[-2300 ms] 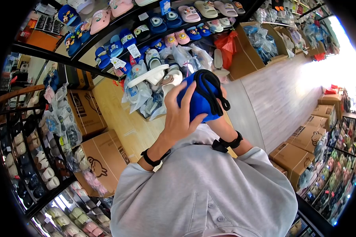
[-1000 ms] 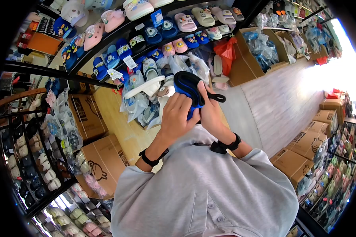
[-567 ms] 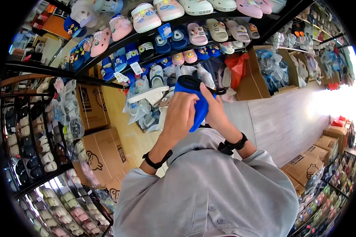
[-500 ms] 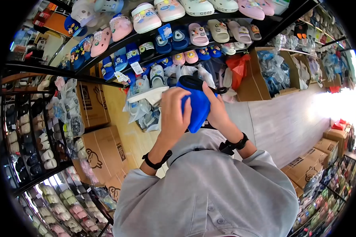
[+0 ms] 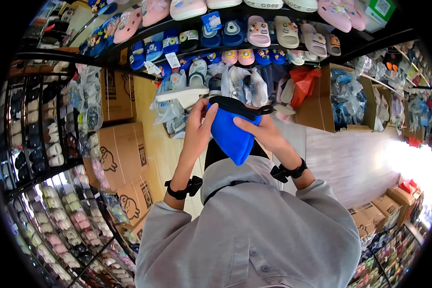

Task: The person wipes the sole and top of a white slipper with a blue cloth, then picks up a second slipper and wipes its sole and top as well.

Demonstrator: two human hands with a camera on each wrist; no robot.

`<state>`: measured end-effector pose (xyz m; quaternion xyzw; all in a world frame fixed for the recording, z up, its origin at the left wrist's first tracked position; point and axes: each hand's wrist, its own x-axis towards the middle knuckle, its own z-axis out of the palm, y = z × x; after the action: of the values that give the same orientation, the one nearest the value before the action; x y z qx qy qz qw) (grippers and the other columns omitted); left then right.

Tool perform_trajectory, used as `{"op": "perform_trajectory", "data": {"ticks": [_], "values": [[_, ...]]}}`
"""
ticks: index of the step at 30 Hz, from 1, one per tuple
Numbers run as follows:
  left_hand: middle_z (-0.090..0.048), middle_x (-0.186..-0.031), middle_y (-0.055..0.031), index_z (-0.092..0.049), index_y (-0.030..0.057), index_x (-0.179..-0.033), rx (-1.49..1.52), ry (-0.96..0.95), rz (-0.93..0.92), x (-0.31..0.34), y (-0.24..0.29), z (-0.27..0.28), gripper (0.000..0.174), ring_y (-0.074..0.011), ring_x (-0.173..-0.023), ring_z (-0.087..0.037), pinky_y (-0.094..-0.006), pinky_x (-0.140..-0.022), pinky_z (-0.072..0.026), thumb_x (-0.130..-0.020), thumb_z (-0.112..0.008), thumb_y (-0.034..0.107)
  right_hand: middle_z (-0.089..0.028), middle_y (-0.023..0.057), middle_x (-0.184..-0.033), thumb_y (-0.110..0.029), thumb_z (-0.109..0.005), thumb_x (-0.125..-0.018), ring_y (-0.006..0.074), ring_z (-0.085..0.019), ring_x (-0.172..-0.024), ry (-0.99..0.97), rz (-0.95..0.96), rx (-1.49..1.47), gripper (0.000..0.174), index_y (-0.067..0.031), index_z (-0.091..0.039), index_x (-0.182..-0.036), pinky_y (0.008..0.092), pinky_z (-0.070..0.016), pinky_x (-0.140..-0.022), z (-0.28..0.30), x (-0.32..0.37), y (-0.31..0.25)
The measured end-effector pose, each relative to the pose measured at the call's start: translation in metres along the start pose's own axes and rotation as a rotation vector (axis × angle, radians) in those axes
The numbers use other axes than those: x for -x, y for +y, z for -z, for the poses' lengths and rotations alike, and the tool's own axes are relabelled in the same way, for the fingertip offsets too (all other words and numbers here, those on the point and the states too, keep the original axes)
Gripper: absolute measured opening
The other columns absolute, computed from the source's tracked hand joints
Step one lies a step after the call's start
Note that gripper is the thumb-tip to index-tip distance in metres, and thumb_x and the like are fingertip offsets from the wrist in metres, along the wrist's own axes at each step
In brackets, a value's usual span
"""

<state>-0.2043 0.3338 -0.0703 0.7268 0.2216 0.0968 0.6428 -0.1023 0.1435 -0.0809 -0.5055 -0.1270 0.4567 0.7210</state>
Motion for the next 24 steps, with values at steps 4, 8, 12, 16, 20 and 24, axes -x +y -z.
{"op": "perform_trajectory", "data": {"ticks": [4,8,12,16,20,24], "values": [[-0.063,-0.108,-0.0066,-0.06,0.0014,-0.129,-0.04,0.022,-0.13,0.01,0.004,-0.007,0.031,-0.0149,-0.098,-0.058,-0.0299,-0.089,-0.0477,-0.107,-0.066,0.022,-0.069,0.0049,-0.129,-0.027,-0.075,-0.104,0.0121,-0.065,-0.111,-0.009,-0.057,0.024,0.052,-0.002,-0.059,-0.146,0.0317,-0.0551,-0.094,0.006,0.007,-0.005],[-0.064,-0.121,-0.0124,-0.066,0.004,-0.132,-0.225,-0.088,-0.358,0.02,0.023,0.01,0.033,-0.0255,-0.116,-0.061,-0.0359,-0.101,-0.0471,-0.099,-0.071,0.011,-0.071,0.0035,-0.122,-0.028,-0.075,-0.104,0.0098,-0.064,-0.105,-0.091,-0.028,0.114,0.047,-0.0014,-0.064,-0.141,0.0296,-0.0552,-0.09,0.014,0.012,-0.01],[-0.066,-0.113,-0.0107,-0.071,0.0049,-0.115,-0.269,-0.14,-0.39,0.031,0.029,0.016,0.03,-0.0292,-0.105,-0.064,-0.0375,-0.096,-0.0503,-0.088,-0.083,0.007,-0.072,0.003,-0.117,-0.029,-0.074,-0.105,0.0088,-0.064,-0.102,-0.13,-0.017,0.118,0.044,-0.0013,-0.067,-0.138,0.0283,-0.0548,-0.087,0.018,0.016,-0.009],[-0.068,-0.103,-0.0069,-0.069,0.0042,-0.11,-0.355,-0.215,-0.285,0.039,0.047,0.017,0.035,-0.024,-0.093,-0.065,-0.0352,-0.082,-0.0521,-0.084,-0.09,0.012,-0.072,0.0032,-0.117,-0.032,-0.07,-0.107,0.0088,-0.064,-0.103,-0.202,-0.05,0.129,0.045,-0.0018,-0.066,-0.141,0.0277,-0.0543,-0.087,0.02,0.021,-0.01],[-0.067,-0.101,-0.0053,-0.067,0.0037,-0.108,-0.363,-0.242,-0.277,0.041,0.043,0.016,0.034,-0.0211,-0.086,-0.063,-0.0327,-0.074,-0.0506,-0.085,-0.09,0.013,-0.073,0.0039,-0.117,-0.036,-0.063,-0.111,0.0089,-0.066,-0.101,-0.249,-0.009,0.032,0.047,-0.0025,-0.064,-0.144,0.0274,-0.0544,-0.088,0.017,0.018,-0.01],[-0.064,-0.097,-0.0059,-0.062,0.002,-0.104,-0.27,-0.149,-0.307,0.043,0.035,0.016,0.03,-0.0169,-0.083,-0.059,-0.0302,-0.075,-0.0504,-0.09,-0.086,0.012,-0.073,0.0077,-0.124,-0.031,-0.059,-0.113,0.01,-0.068,-0.105,-0.178,0.039,0.141,0.045,-0.0042,-0.06,-0.148,0.0269,-0.055,-0.091,0.025,0.02,-0.019]]}}
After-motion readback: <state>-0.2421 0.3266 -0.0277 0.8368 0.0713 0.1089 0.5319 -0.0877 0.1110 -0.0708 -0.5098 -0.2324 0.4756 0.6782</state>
